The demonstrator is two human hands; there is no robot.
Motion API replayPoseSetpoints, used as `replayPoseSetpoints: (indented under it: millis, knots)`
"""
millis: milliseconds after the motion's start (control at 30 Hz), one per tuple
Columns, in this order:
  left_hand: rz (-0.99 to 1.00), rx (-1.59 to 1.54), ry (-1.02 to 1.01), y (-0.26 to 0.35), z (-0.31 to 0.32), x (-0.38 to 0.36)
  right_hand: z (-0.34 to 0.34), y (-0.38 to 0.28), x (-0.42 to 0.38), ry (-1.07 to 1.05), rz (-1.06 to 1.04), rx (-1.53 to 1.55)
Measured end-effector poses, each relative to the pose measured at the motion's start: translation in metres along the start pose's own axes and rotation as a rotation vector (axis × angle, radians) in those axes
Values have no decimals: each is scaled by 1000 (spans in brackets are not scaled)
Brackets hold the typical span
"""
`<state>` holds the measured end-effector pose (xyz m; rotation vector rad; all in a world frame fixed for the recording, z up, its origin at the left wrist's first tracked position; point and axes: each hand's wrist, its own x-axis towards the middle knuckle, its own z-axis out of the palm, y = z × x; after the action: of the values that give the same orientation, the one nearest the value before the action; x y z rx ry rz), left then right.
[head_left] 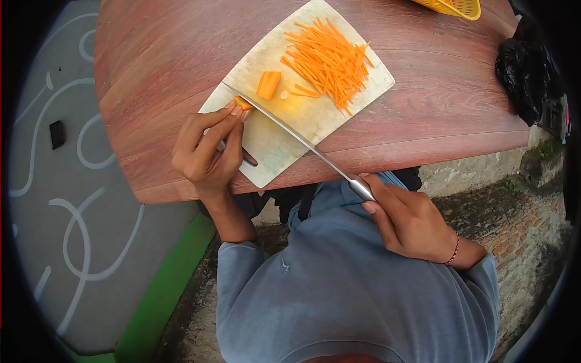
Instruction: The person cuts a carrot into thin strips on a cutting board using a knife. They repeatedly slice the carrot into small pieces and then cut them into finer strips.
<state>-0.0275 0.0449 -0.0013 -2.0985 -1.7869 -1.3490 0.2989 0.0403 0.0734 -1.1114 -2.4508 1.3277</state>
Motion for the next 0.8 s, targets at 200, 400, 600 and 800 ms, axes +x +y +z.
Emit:
replayPoseSetpoints:
  millis: [200, 400, 600, 800]
  knots:
    - [-1, -14, -5, -2, 0, 0, 7, 1, 7, 29, -17, -25]
    - [6, -18, -7, -2, 0, 0, 37, -9, 57, 189, -77, -32]
    - [-23, -38, -15, -5, 0, -1, 20, -28, 121, 165, -78, 43]
    - [-1, -82, 10, -9, 6, -2, -66, -42, 123, 26, -333, -222]
